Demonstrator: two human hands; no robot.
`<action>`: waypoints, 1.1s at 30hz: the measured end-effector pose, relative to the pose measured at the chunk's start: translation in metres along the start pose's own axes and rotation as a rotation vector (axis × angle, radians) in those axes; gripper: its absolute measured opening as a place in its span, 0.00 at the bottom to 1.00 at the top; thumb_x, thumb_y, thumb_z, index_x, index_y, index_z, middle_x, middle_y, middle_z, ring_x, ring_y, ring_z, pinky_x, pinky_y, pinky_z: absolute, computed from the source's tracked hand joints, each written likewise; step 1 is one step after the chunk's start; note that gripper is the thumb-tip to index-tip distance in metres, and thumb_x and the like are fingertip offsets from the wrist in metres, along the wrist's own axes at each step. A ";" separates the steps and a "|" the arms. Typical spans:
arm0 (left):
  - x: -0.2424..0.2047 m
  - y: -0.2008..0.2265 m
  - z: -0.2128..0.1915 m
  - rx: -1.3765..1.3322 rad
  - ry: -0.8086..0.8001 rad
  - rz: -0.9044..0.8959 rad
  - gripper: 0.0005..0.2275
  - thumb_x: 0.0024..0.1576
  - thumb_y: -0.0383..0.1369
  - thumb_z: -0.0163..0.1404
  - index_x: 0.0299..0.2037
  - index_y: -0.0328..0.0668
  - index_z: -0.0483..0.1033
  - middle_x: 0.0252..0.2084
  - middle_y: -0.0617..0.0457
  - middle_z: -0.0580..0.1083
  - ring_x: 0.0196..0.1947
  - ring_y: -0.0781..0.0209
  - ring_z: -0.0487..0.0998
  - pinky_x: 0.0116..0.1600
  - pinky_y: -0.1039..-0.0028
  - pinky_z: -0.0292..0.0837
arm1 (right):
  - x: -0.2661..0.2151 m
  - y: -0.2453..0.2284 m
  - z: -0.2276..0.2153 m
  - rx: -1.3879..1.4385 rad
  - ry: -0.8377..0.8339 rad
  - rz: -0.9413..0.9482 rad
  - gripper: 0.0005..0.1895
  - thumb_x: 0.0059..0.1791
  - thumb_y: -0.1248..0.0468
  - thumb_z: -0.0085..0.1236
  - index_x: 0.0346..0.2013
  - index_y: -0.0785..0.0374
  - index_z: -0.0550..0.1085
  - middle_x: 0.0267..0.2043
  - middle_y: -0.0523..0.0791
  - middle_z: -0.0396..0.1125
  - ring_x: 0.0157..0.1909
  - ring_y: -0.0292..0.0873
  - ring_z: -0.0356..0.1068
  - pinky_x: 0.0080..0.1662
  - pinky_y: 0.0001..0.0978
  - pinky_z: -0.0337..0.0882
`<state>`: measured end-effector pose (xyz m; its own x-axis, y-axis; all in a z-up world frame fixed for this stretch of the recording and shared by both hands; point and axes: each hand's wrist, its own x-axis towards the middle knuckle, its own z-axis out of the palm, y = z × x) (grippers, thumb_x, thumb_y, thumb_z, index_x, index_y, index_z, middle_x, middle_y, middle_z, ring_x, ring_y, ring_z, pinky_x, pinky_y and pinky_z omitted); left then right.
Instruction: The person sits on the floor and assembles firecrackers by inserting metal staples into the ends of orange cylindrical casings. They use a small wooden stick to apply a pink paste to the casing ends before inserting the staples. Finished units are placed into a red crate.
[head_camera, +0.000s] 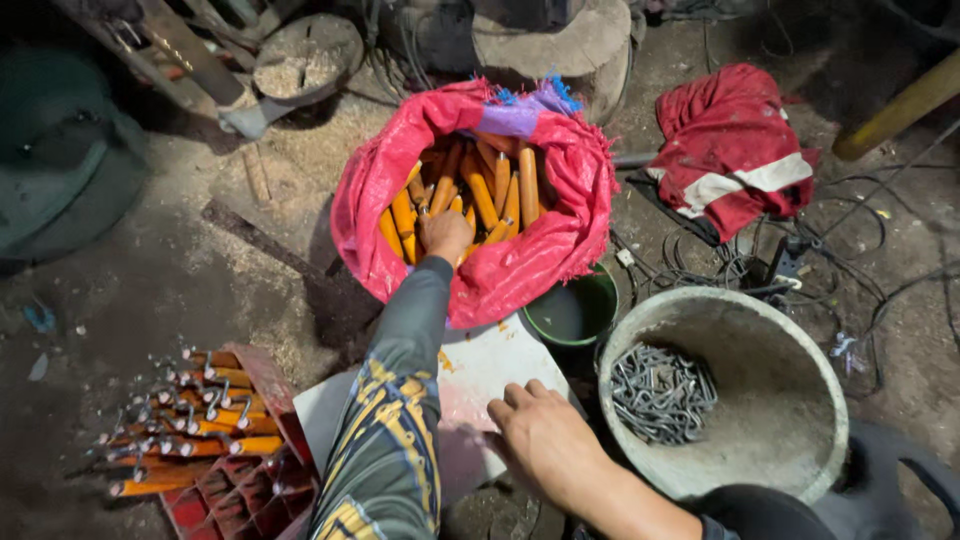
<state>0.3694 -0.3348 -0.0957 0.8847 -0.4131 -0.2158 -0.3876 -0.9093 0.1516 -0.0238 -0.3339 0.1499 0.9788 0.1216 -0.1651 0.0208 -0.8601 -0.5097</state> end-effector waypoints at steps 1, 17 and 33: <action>-0.003 0.005 -0.003 -0.025 0.004 -0.020 0.17 0.57 0.44 0.48 0.43 0.43 0.85 0.48 0.44 0.80 0.54 0.48 0.79 0.67 0.55 0.61 | 0.000 -0.002 -0.002 0.004 -0.007 0.001 0.16 0.49 0.54 0.57 0.41 0.64 0.74 0.42 0.52 0.68 0.48 0.57 0.67 0.48 0.51 0.68; 0.007 -0.032 0.038 -0.136 0.233 0.262 0.10 0.59 0.27 0.44 0.45 0.32 0.77 0.48 0.31 0.76 0.44 0.34 0.81 0.45 0.50 0.77 | 0.003 -0.011 0.004 -0.001 -0.116 0.027 0.16 0.52 0.53 0.54 0.41 0.63 0.74 0.43 0.51 0.67 0.49 0.57 0.66 0.50 0.51 0.66; -0.010 -0.033 0.014 -0.022 0.050 0.146 0.13 0.60 0.31 0.45 0.52 0.36 0.75 0.56 0.34 0.73 0.47 0.35 0.80 0.49 0.47 0.75 | -0.008 -0.012 0.012 0.003 -0.031 -0.072 0.13 0.49 0.57 0.57 0.40 0.63 0.74 0.42 0.51 0.67 0.47 0.56 0.66 0.47 0.49 0.67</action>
<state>0.3696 -0.3012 -0.1118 0.8311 -0.5377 -0.1419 -0.5081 -0.8380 0.1990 -0.0343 -0.3184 0.1476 0.9680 0.1984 -0.1539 0.0904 -0.8472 -0.5235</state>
